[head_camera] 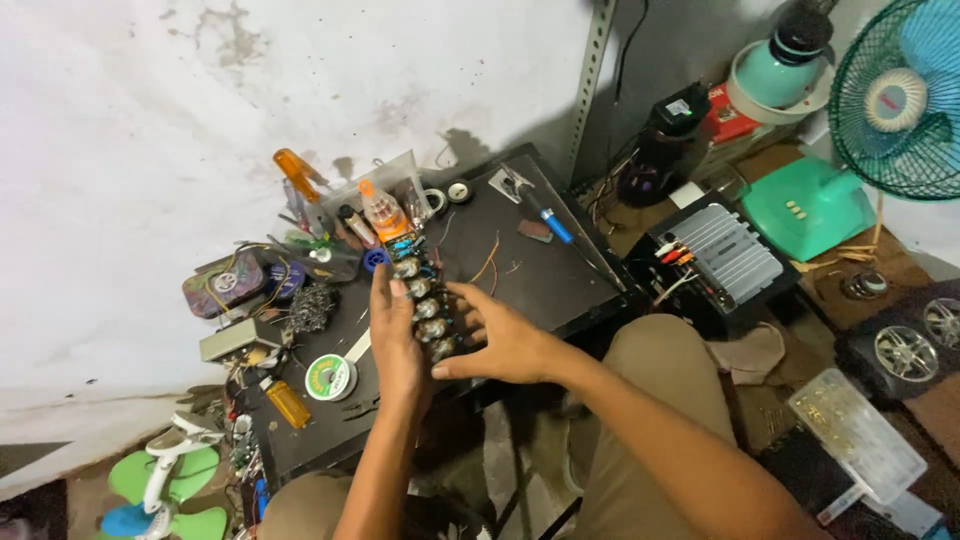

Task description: Inspecting and troubleshooting a circuit board by rotating it and checking wire connections.

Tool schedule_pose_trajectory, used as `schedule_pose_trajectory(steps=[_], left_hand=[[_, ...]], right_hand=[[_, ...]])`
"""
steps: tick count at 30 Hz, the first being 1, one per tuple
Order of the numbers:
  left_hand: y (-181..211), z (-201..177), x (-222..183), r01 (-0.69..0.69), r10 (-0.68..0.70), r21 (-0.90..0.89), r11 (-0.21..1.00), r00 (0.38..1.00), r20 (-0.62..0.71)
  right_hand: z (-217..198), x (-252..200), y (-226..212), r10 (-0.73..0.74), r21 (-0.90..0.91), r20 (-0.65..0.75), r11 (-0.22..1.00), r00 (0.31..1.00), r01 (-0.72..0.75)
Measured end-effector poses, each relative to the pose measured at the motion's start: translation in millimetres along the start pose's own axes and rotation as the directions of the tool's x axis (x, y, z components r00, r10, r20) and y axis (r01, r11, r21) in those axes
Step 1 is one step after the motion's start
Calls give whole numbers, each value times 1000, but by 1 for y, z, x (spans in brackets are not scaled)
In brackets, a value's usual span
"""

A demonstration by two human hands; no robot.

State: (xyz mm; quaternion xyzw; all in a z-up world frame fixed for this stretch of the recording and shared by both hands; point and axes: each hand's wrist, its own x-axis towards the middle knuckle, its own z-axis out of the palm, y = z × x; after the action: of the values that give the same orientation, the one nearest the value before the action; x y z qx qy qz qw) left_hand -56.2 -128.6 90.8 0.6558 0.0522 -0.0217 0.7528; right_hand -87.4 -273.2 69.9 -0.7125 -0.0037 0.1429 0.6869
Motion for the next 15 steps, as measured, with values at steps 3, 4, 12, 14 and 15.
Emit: schedule_pose_trajectory(steps=[3, 4, 12, 14, 15], left_hand=[[-16, -2, 6, 37, -38, -86, 996, 999, -13], [-25, -4, 9, 35, -36, -86, 996, 999, -18], [-57, -26, 19, -24, 26, -79, 997, 999, 23], [-30, -18, 12, -96, 97, -26, 995, 995, 40], [-16, -14, 7, -169, 167, 27, 985, 984, 54]], right_hand=[[0, 4, 9, -9, 33, -12, 999, 1000, 9], [2, 7, 11, -10, 33, -7, 999, 1000, 10], [6, 6, 9, -62, 30, -107, 997, 992, 66], [5, 5, 2, -73, 33, -94, 997, 993, 76], [5, 4, -1, -84, 37, -74, 996, 994, 87]])
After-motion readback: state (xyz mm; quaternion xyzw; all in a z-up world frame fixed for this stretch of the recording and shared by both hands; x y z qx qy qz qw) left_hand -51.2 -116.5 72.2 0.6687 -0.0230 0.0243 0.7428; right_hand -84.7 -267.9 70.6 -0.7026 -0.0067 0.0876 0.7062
